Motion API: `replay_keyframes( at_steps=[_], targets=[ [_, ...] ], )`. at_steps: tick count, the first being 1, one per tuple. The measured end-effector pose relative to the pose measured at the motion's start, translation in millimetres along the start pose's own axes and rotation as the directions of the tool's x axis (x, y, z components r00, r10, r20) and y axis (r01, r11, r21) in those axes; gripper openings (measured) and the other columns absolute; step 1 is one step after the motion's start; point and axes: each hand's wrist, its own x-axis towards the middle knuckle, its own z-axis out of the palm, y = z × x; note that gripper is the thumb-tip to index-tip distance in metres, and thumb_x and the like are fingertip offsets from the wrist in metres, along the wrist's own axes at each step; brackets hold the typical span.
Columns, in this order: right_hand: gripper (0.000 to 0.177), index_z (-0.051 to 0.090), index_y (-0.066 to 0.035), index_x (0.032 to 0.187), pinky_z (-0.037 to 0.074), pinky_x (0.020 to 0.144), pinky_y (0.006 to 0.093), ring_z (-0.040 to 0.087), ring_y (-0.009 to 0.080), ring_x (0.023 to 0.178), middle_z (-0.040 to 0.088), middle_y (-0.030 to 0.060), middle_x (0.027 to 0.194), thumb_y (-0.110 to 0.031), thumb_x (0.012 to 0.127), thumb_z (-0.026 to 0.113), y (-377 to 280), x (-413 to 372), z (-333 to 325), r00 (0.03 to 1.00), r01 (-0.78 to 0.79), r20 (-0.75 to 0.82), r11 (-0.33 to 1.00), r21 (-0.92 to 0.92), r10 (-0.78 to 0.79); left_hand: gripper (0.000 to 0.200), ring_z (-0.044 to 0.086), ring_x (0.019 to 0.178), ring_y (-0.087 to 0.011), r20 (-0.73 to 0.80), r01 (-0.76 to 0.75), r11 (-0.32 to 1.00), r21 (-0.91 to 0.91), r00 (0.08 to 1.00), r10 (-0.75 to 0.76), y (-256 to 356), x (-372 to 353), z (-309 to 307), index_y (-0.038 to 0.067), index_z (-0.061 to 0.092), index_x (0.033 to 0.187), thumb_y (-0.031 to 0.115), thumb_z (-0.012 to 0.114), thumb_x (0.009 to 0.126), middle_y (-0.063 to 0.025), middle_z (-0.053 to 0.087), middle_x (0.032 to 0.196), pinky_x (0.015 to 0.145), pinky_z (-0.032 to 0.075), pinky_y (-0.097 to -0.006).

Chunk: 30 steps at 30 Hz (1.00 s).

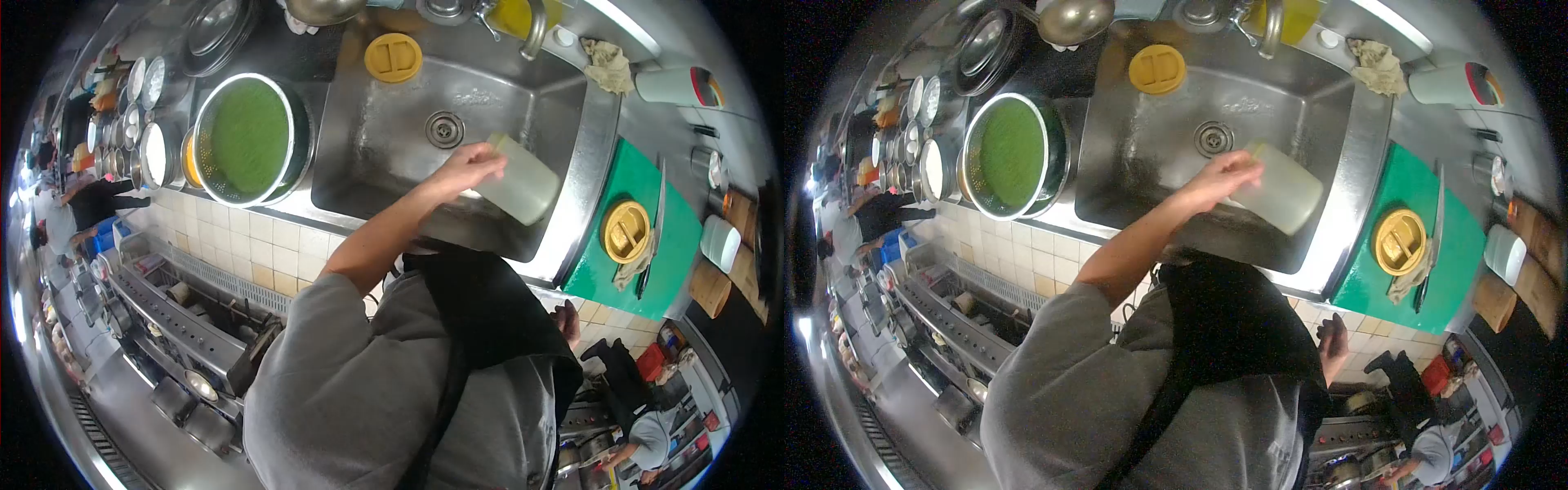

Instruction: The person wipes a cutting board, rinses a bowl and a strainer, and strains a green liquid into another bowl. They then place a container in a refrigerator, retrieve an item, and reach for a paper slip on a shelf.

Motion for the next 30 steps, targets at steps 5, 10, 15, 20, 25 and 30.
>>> replay_keyframes(
  at_steps=[5,10,15,20,25,30],
  targets=[
    [0.034,0.055,0.001,0.135,0.05,0.077,0.0281,0.06,0.0143,0.087,0.065,0.0103,0.105,-0.009,0.103,0.052,13.7,0.0,-8.0,0.996,-0.08,0.043,0.995,0.053,0.078,0.033,0.068,0.096,-0.033,0.06,-0.101,0.453,0.886,0.993,0.102,-26.8,24.6,-27.1,0.012,0.062,0.124,0.011,0.06,0.091,-0.0173,0.07,0.106,0.086,0.052,-0.043],
    [0.034,0.055,0.002,0.133,0.05,0.072,0.0281,0.06,0.0139,0.08,0.066,0.0102,0.1,-0.013,0.102,0.055,2.6,-3.4,-1.0,0.999,-0.047,-0.005,0.991,-0.128,0.047,0.042,0.068,0.102,-0.0332,0.017,-0.044,0.127,0.991,0.978,0.207,-41.9,55.3,-50.1,0.02,0.062,0.129,0.01,0.048,0.091,-0.0132,0.071,0.107,0.091,0.053,-0.0462],
    [0.034,0.056,0.002,0.132,0.05,0.073,0.0277,0.059,0.0134,0.08,0.066,0.0095,0.099,-0.014,0.102,0.055,6.1,-3.5,-6.5,0.998,-0.069,-0.019,0.979,-0.192,0.067,0.041,0.064,0.112,-0.0319,0.051,-0.067,0.121,0.99,0.99,0.129,-56.7,78.0,-70.6,0.016,0.06,0.131,0.011,0.045,0.093,-0.0157,0.067,0.121,0.097,0.05,-0.0455],
    [0.036,0.056,0.003,0.132,0.05,0.075,0.0267,0.06,0.0131,0.082,0.066,0.0084,0.099,-0.016,0.102,0.056,17.0,1.7,-23.9,0.997,-0.046,0.062,0.992,0.119,0.039,0.049,0.063,0.114,-0.0355,-0.085,-0.096,0.256,0.962,0.786,0.612,-68.5,54.2,-64.8,0.003,0.054,0.136,0.022,0.061,0.092,-0.0227,0.065,0.122,0.101,0.046,-0.0472],
    [0.036,0.058,0.004,0.129,0.049,0.075,0.027,0.061,0.014,0.084,0.067,0.0088,0.099,-0.016,0.099,0.061,-0.9,19.8,18.0,0.988,0.14,0.106,0.951,-0.276,-0.114,0.062,0.06,0.12,-0.0214,-0.332,-0.108,0.989,0.098,0.933,0.135,-18.0,-68.8,-48.3,-0.002,0.048,0.142,0.033,0.069,0.095,-0.0162,0.06,0.136,0.1,0.048,-0.0312],
    [0.032,0.058,0.002,0.13,0.049,0.077,0.0273,0.061,0.0151,0.087,0.067,0.0084,0.1,-0.01,0.1,0.058,-14.8,36.9,47.7,0.967,0.191,0.198,0.97,-0.153,-0.16,0.059,0.065,0.102,-0.0169,-0.373,-0.016,0.887,-0.462,0.91,-0.178,-1.1,-198.5,-62.0,0.001,0.056,0.135,0.041,0.069,0.094,-0.009,0.066,0.118,0.087,0.054,-0.0342]
  ],
)
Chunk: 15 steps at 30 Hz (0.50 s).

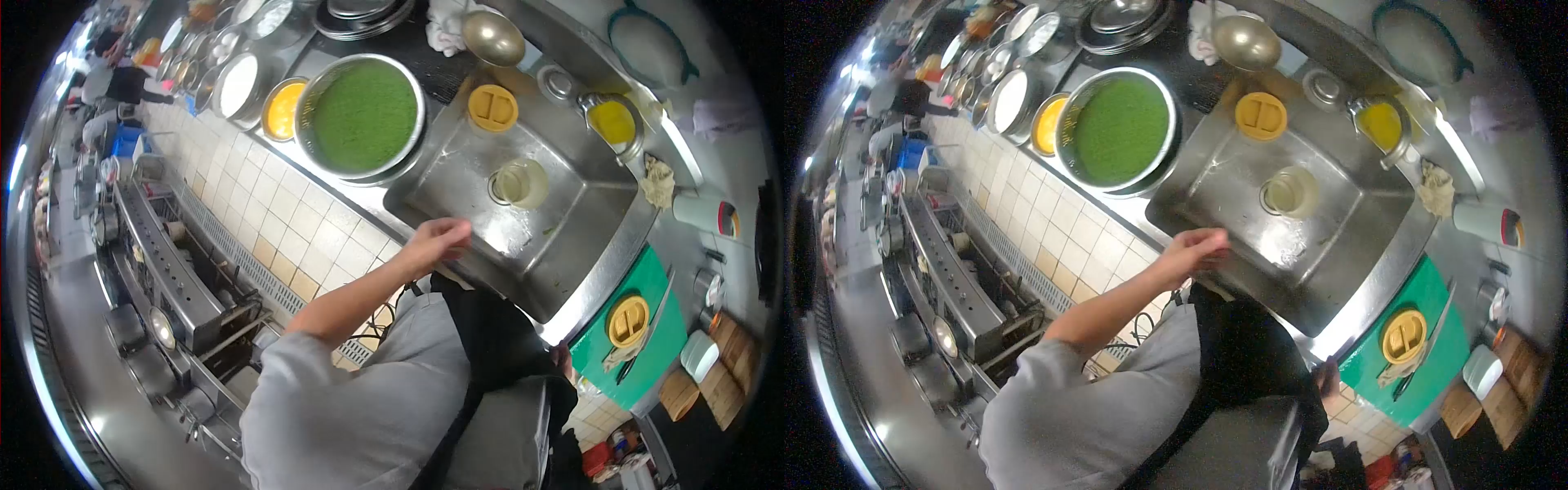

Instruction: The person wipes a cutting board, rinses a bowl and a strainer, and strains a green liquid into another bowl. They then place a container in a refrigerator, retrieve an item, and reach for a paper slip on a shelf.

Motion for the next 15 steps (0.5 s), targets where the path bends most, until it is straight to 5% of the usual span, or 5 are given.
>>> replay_keyframes(
  at_steps=[3,6,9,12,15],
  targets=[
    [0.032,0.057,0.001,0.132,0.05,0.078,0.028,0.061,0.0148,0.089,0.066,0.008,0.101,-0.009,0.101,0.055,-16.7,20.4,15.0,0.996,-0.075,0.063,0.988,0.131,0.067,0.047,0.066,0.09,-0.0157,-0.289,-0.086,0.995,-0.044,0.955,0.07,31.3,-58.3,-34.3,0.005,0.062,0.118,0.047,0.061,0.097,-0.0041,0.067,0.098,0.078,0.055,-0.0331],
    [0.031,0.057,0.002,0.131,0.051,0.078,0.0286,0.061,0.0148,0.089,0.066,0.0095,0.106,-0.008,0.102,0.054,-42.0,42.0,29.4,0.977,0.053,0.196,0.989,0.14,-0.08,0.034,0.065,0.078,-0.0134,-0.583,-0.393,0.919,-0.005,0.748,0.317,64.2,-92.7,-76.7,0.01,0.056,0.101,0.044,0.06,0.099,-0.0013,0.063,0.083,0.065,0.055,-0.0347],
    [0.03,0.058,0.005,0.129,0.052,0.083,0.0291,0.062,0.0157,0.093,0.065,0.0111,0.113,-0.008,0.101,0.056,-82.4,57.0,58.3,0.975,0.075,0.209,0.997,0.034,-0.081,0.056,0.064,0.085,-0.0177,-0.702,-0.421,0.893,0.16,0.587,0.402,103.9,-98.7,-118.7,0.006,0.047,0.126,0.05,0.062,0.096,-0.0063,0.06,0.092,0.066,0.056,-0.0355],
    [0.031,0.058,0.006,0.127,0.053,0.092,0.031,0.063,0.0169,0.101,0.064,0.0114,0.117,-0.01,0.101,0.058,-93.6,72.4,78.3,0.962,0.08,0.261,0.997,0.021,-0.082,0.063,0.065,0.083,-0.0191,-0.688,-0.357,0.909,0.215,0.606,0.4,129.9,-88.1,-144.7,0.003,0.043,0.134,0.05,0.061,0.096,-0.007,0.06,0.089,0.064,0.056,-0.0334],
    [0.032,0.058,0.006,0.128,0.053,0.091,0.0307,0.063,0.0173,0.1,0.065,0.012,0.115,-0.012,0.102,0.058,-121.3,72.8,88.8,0.938,0.09,0.336,0.996,0.012,-0.089,0.065,0.068,0.078,-0.0198,-0.593,-0.22,0.955,0.199,0.749,0.296,147.7,-81.3,-153.5,0.001,0.041,0.137,0.048,0.06,0.097,-0.0099,0.063,0.091,0.061,0.057,-0.0306]
  ],
)
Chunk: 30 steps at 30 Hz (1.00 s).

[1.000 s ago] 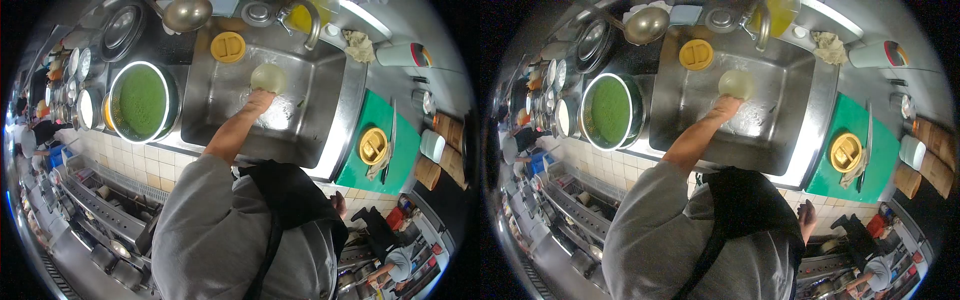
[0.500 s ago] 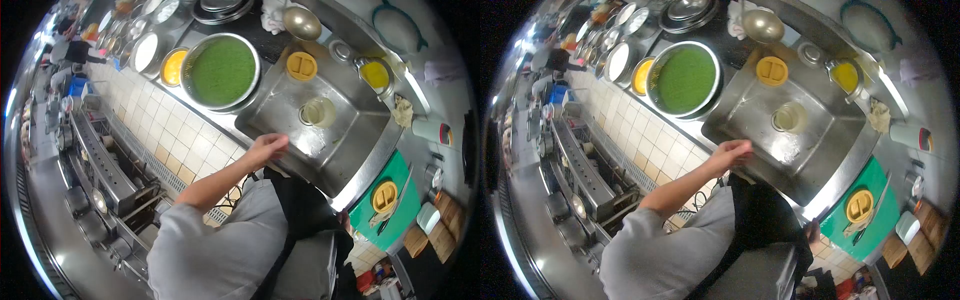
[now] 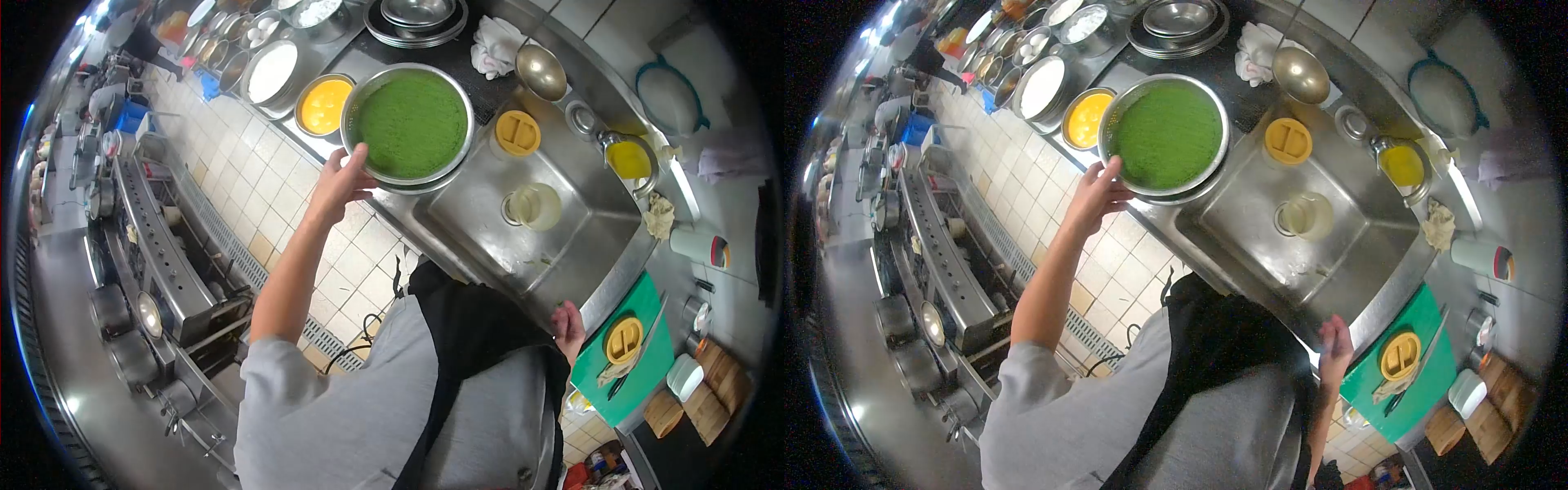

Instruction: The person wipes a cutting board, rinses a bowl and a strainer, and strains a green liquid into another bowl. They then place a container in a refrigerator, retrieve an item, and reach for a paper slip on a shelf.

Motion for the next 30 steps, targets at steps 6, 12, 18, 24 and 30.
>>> replay_keyframes(
  at_steps=[6,12,18,24,30],
  targets=[
    [0.034,0.058,0.005,0.129,0.052,0.09,0.031,0.064,0.0182,0.098,0.067,0.013,0.11,-0.017,0.102,0.057,-5.2,-11.3,7.0,0.998,0.024,-0.054,0.991,-0.131,-0.031,0.045,0.071,0.073,-0.0224,0.176,-0.027,0.999,-0.035,0.984,0.033,-4.5,33.2,4.3,-0.006,0.043,0.129,0.024,0.055,0.098,-0.018,0.067,0.095,0.056,0.059,-0.0309],
    [0.033,0.059,0.006,0.127,0.049,0.097,0.0325,0.063,0.0207,0.106,0.066,0.0142,0.118,-0.014,0.102,0.057,51.8,-26.0,-4.4,0.991,0.04,-0.127,0.996,-0.081,-0.05,0.037,0.065,0.062,-0.0197,-0.014,-0.007,0.998,-0.063,1.0,0.006,20.6,17.9,-0.9,-0.013,0.047,0.116,0.016,0.054,0.094,-0.0193,0.065,0.093,0.052,0.06,-0.0306],
    [0.031,0.059,0.007,0.127,0.048,0.099,0.0326,0.062,0.0212,0.11,0.065,0.0144,0.12,-0.01,0.101,0.057,40.7,-32.8,4.3,0.981,-0.013,-0.193,1.0,0.005,0.013,0.028,0.062,0.054,-0.0182,0.045,-0.154,0.958,-0.244,0.984,0.17,75.4,1.7,-67.7,-0.011,0.053,0.109,0.011,0.057,0.093,-0.019,0.064,0.096,0.041,0.054,-0.0238],
    [0.031,0.06,0.003,0.128,0.049,0.094,0.0307,0.064,0.019,0.104,0.067,0.0119,0.115,-0.011,0.101,0.058,43.5,-28.9,13.6,0.979,0.03,-0.203,0.999,0.024,-0.025,0.026,0.063,0.057,-0.0193,0.079,-0.299,0.944,-0.137,0.947,0.312,119.3,-39.4,-80.8,-0.007,0.058,0.106,0.016,0.059,0.093,-0.0127,0.065,0.085,0.046,0.055,-0.0277],
    [0.032,0.06,0.001,0.128,0.052,0.085,0.0291,0.065,0.017,0.098,0.068,0.01,0.11,-0.012,0.099,0.062,6.8,-32.8,28.2,0.98,0.045,-0.198,0.982,0.183,-0.008,0.045,0.068,0.065,-0.0268,0.204,-0.224,0.974,0.043,0.956,0.211,81.7,-70.6,19.6,-0.017,0.047,0.111,0.02,0.06,0.091,-0.0217,0.062,0.094,0.056,0.061,-0.0328]
  ],
)
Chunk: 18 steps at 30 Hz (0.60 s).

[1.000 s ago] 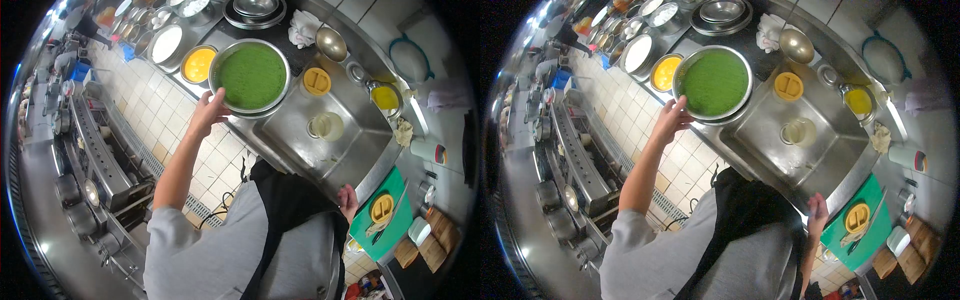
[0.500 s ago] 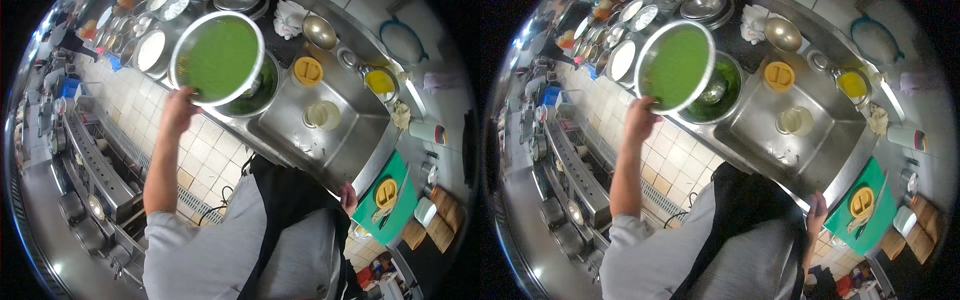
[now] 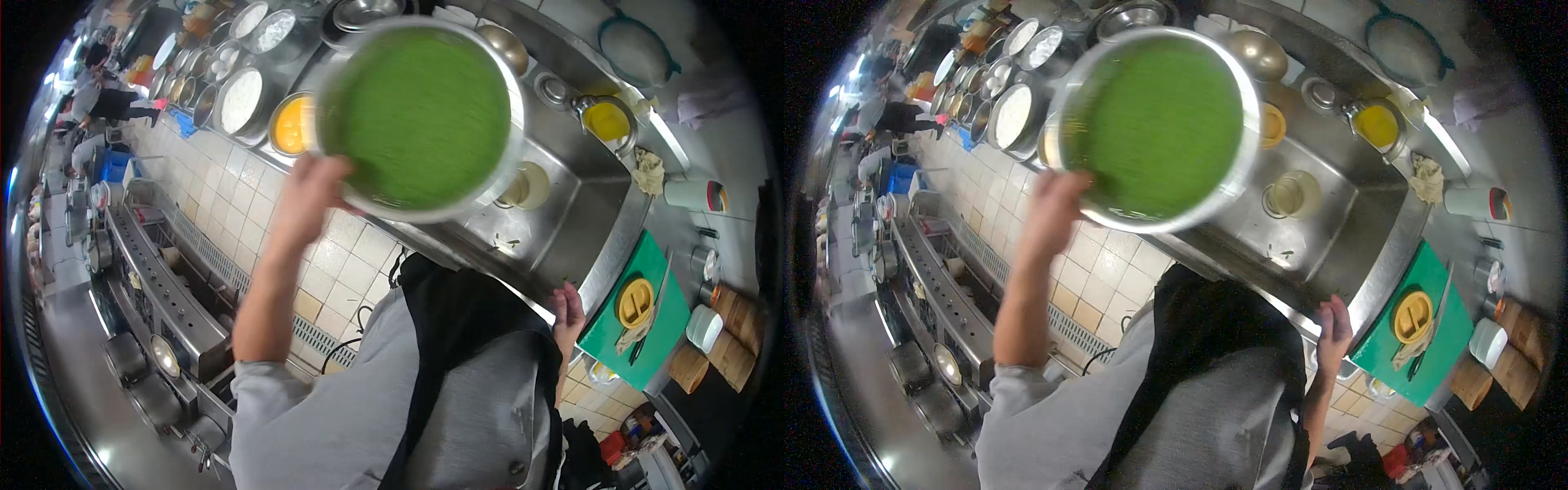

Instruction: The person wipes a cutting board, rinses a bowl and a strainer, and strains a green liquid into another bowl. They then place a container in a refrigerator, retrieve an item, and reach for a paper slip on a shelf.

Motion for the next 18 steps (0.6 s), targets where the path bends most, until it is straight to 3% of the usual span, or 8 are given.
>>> replay_keyframes(
  at_steps=[2,6,8,10,12,14,16,18],
  targets=[
    [0.035,0.058,0.0,0.131,0.054,0.077,0.0293,0.065,0.0167,0.096,0.067,0.0089,0.109,-0.013,0.099,0.063,-24.4,-4.9,12.0,1.0,0.0,-0.009,0.998,0.062,0.001,0.045,0.071,0.068,-0.0267,0.152,0.043,0.991,0.127,0.986,-0.063,-7.6,-9.2,41.2,-0.017,0.046,0.112,0.022,0.057,0.093,-0.0235,0.059,0.1,0.055,0.059,-0.032],
    [0.04,0.053,0.0,0.136,0.054,0.074,0.029,0.065,0.0166,0.094,0.062,0.0089,0.12,-0.016,0.1,0.06,-47.1,-19.4,10.7,0.999,0.05,-0.022,0.999,0.008,-0.05,0.043,0.068,0.059,-0.0241,0.475,0.086,0.981,0.174,0.865,-0.16,-36.1,-2.2,113.9,-0.017,0.05,0.113,0.021,0.056,0.094,-0.0202,0.063,0.09,0.053,0.057,-0.0324],
    [0.042,0.051,-0.001,0.139,0.054,0.076,0.0288,0.065,0.0166,0.096,0.062,0.009,0.12,-0.018,0.101,0.058,-54.7,-27.0,6.7,0.996,0.065,-0.068,0.998,0.024,-0.063,0.038,0.068,0.059,-0.0227,0.586,-0.033,0.976,0.217,0.804,-0.103,-60.3,3.6,145.9,-0.013,0.052,0.115,0.02,0.053,0.095,-0.0199,0.066,0.089,0.053,0.057,-0.0327],
    [0.044,0.046,0.0,0.143,0.058,0.078,0.0306,0.065,0.0202,0.102,0.061,0.0113,0.122,-0.018,0.103,0.054,-54.9,-32.4,2.2,0.987,0.112,-0.126,0.991,0.072,-0.102,0.032,0.069,0.062,-0.0223,0.662,-0.093,0.988,0.12,0.75,-0.01,-79.1,8.4,171.1,-0.007,0.056,0.115,0.018,0.053,0.095,-0.0178,0.068,0.086,0.056,0.057,-0.035],
    [0.051,0.038,0.0,0.148,0.06,0.078,0.0362,0.065,0.0263,0.107,0.057,0.0153,0.13,-0.022,0.103,0.052,-57.8,-40.4,0.0,0.98,0.037,-0.201,0.984,0.173,-0.002,0.029,0.07,0.065,-0.0226,0.743,-0.273,0.872,0.406,0.655,-0.14,-92.8,13.4,201.8,-0.003,0.059,0.115,0.018,0.053,0.096,-0.0156,0.069,0.083,0.059,0.056,-0.0372],
    [0.055,0.035,-0.002,0.15,0.061,0.073,0.0372,0.066,0.0266,0.107,0.057,0.016,0.129,-0.023,0.102,0.053,-63.2,-54.7,-1.0,0.976,0.011,-0.211,0.958,0.288,0.052,0.028,0.07,0.068,-0.0219,0.808,-0.493,0.793,0.358,0.589,0.001,-103.6,5.1,229.3,-0.002,0.061,0.114,0.018,0.054,0.096,-0.0159,0.07,0.081,0.061,0.055,-0.0384],
    [0.06,0.038,-0.003,0.147,0.062,0.066,0.0376,0.063,0.0219,0.105,0.056,0.0124,0.128,-0.032,0.099,0.058,-48.0,-70.8,-7.0,0.978,0.003,-0.192,0.921,0.39,0.078,0.028,0.07,0.069,-0.0217,0.833,-0.444,0.833,0.331,0.552,-0.037,-79.3,-24.5,251.4,-0.003,0.06,0.115,0.018,0.054,0.096,-0.0153,0.07,0.084,0.061,0.056,-0.0376],
    [0.063,0.041,-0.005,0.144,0.062,0.062,0.0346,0.061,0.0234,0.113,0.058,0.0114,0.128,-0.03,0.094,0.069,-59.2,-92.5,-4.1,0.944,-0.024,-0.276,0.873,0.487,0.18,0.027,0.071,0.071,-0.0234,0.884,-0.327,0.904,0.276,0.455,-0.105,-97.3,-37.4,273.8,-0.002,0.06,0.115,0.017,0.053,0.097,-0.0172,0.071,0.09,0.065,0.055,-0.0415]
  ],
)
